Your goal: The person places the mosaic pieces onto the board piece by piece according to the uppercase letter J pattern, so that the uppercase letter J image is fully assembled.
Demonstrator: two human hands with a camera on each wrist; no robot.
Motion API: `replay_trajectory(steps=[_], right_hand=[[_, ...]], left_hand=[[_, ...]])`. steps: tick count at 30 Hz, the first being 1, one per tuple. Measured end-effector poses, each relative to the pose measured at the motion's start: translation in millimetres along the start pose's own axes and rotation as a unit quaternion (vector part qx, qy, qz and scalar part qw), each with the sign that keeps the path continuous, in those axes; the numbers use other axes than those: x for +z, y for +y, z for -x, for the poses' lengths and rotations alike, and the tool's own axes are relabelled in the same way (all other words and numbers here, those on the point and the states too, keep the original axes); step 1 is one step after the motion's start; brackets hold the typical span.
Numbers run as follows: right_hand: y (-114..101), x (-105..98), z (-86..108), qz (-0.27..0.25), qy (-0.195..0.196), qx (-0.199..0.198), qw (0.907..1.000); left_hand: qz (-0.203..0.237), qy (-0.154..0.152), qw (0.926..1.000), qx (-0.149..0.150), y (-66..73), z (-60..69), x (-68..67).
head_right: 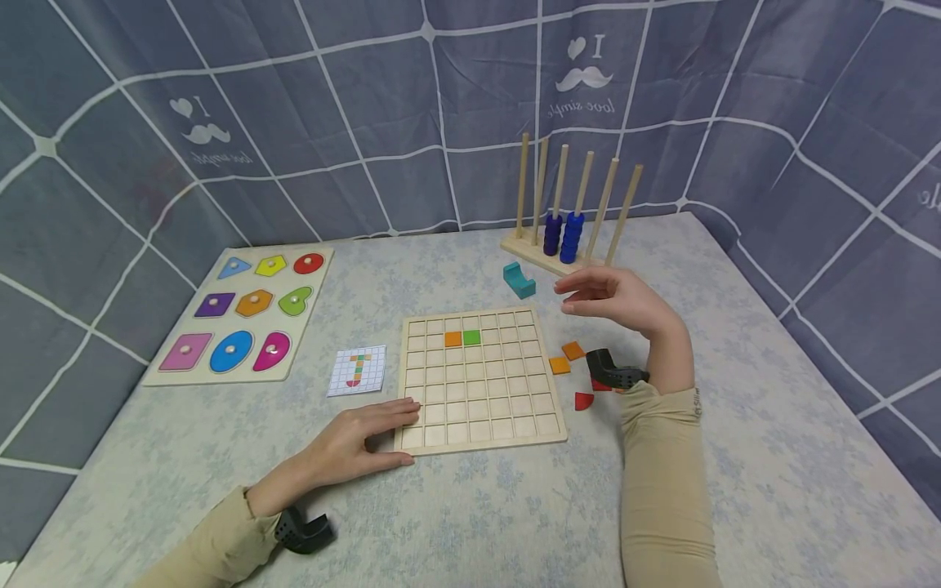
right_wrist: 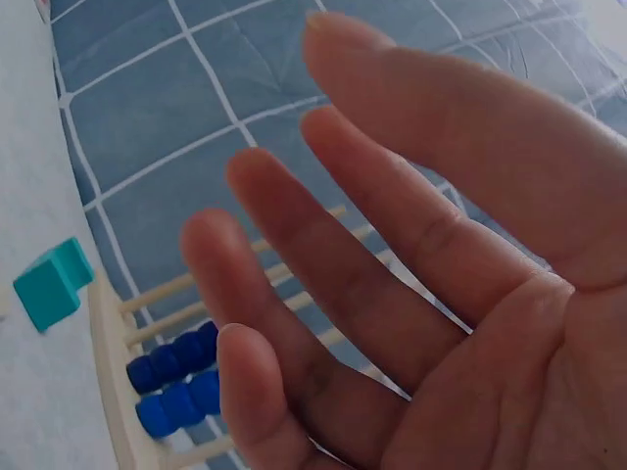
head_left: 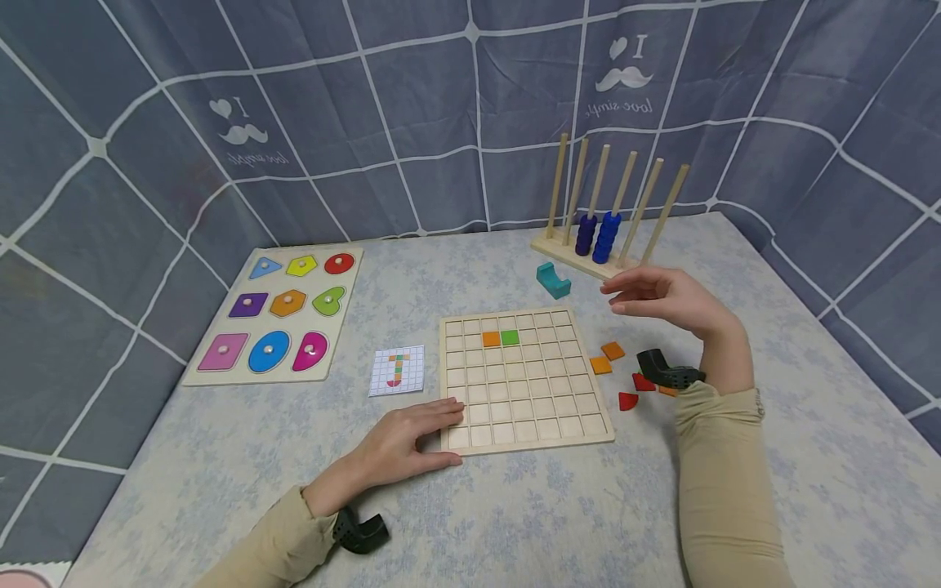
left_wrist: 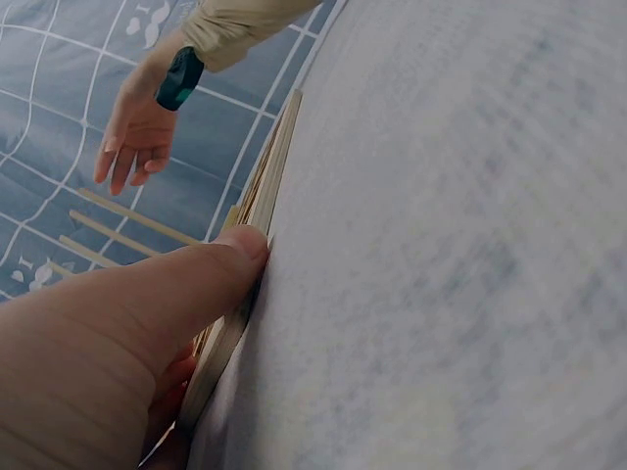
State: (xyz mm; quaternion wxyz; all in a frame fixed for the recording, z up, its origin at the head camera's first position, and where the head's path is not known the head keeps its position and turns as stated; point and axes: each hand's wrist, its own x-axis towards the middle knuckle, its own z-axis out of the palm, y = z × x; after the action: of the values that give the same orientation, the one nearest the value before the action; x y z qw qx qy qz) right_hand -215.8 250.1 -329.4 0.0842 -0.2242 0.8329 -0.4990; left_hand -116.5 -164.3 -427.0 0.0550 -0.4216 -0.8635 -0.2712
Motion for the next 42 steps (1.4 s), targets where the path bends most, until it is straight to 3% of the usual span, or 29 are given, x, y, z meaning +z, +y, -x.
replay_trajectory(steps=[25, 42], right_hand=[[53, -2, 0.3, -0.082, -0.097, 0.064, 0.9898], [79, 3, -2.7, -0.088, -0.135, 0.103, 0.9816]], left_hand=[[0.001, -0.001, 1.0000, 0.000, 0.0, 0.5, 0.1], [0.000, -0.001, 1.0000, 0.000, 0.3, 0.8, 0.1]])
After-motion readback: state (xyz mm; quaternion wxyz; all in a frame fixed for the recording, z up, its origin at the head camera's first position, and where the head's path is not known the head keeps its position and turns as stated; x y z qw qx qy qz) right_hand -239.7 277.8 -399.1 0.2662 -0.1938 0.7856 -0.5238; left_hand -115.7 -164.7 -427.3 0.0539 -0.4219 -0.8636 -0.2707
